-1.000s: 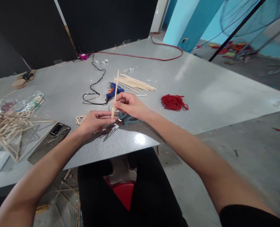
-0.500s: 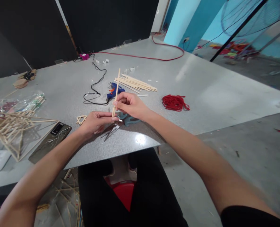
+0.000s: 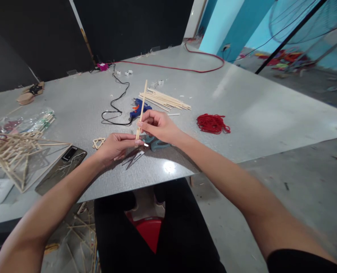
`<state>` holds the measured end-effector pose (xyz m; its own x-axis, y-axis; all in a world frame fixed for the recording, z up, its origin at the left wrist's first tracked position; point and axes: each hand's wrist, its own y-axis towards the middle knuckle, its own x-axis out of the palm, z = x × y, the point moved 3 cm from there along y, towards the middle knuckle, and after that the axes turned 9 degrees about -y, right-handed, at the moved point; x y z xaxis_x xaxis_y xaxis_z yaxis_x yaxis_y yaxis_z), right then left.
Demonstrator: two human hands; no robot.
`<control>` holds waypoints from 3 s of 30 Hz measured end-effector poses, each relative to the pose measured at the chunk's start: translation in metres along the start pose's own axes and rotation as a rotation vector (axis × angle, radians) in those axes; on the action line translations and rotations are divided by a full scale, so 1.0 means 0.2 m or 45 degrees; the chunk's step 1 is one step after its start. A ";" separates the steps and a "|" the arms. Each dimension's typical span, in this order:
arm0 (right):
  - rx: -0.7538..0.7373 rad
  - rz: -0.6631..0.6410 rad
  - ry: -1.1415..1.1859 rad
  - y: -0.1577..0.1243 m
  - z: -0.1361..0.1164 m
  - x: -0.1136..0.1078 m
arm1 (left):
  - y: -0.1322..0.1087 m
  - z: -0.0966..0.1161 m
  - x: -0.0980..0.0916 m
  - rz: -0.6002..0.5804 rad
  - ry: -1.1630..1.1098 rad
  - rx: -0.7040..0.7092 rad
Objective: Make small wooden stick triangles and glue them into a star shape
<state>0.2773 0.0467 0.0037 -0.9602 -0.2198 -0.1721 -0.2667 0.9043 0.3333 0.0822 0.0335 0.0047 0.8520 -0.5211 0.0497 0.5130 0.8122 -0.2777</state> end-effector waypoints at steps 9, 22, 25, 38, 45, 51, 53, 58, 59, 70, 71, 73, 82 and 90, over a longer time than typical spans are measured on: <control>0.057 -0.018 0.068 0.00 0.00 -0.01 | 0.00 0.00 -0.01 0.010 0.011 0.034; 0.035 -0.007 0.029 0.00 0.01 0.00 | 0.00 0.00 -0.01 0.001 0.002 0.020; 0.030 -0.013 0.009 0.00 0.02 0.00 | 0.00 0.00 -0.01 0.012 0.004 0.018; 0.051 -0.014 0.046 0.00 0.01 0.01 | -0.01 0.00 0.00 -0.001 0.011 0.066; -0.067 0.143 -0.204 0.01 -0.01 -0.04 | -0.02 0.06 -0.06 0.169 -0.047 0.165; -0.238 0.002 -1.063 -0.08 -0.08 -0.10 | -0.03 0.10 -0.11 0.265 -0.218 0.258; -0.239 -0.232 -1.342 -0.15 -0.09 -0.12 | -0.03 0.10 -0.12 0.246 -0.235 0.277; -0.111 -0.570 -1.607 -0.29 -0.15 -0.16 | -0.01 0.09 -0.14 0.254 -0.226 0.312; -0.099 -0.594 -1.636 -0.29 -0.16 -0.17 | -0.01 0.09 -0.15 0.264 -0.227 0.308; -0.017 -0.913 -2.099 -0.19 -0.22 -0.10 | -0.06 0.14 -0.16 0.279 -0.221 0.444; 0.006 -0.920 -2.108 -0.20 -0.23 -0.12 | -0.07 0.14 -0.17 0.298 -0.245 0.460; 0.067 -0.933 -2.118 -0.25 -0.25 -0.19 | -0.07 0.16 -0.19 0.344 -0.304 0.488; 0.586 -0.265 -0.975 -0.71 -0.24 -0.59 | -0.04 0.13 -0.20 0.309 -0.286 0.504; 0.294 0.436 -0.010 -0.73 -0.14 -0.38 | -0.02 0.02 -0.12 0.257 -0.131 0.294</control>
<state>0.3870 -0.0790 -0.0068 -0.9894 0.1102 -0.0945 0.0946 0.9833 0.1557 0.0610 0.0440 0.0086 0.9389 -0.3240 0.1160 0.3330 0.9405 -0.0677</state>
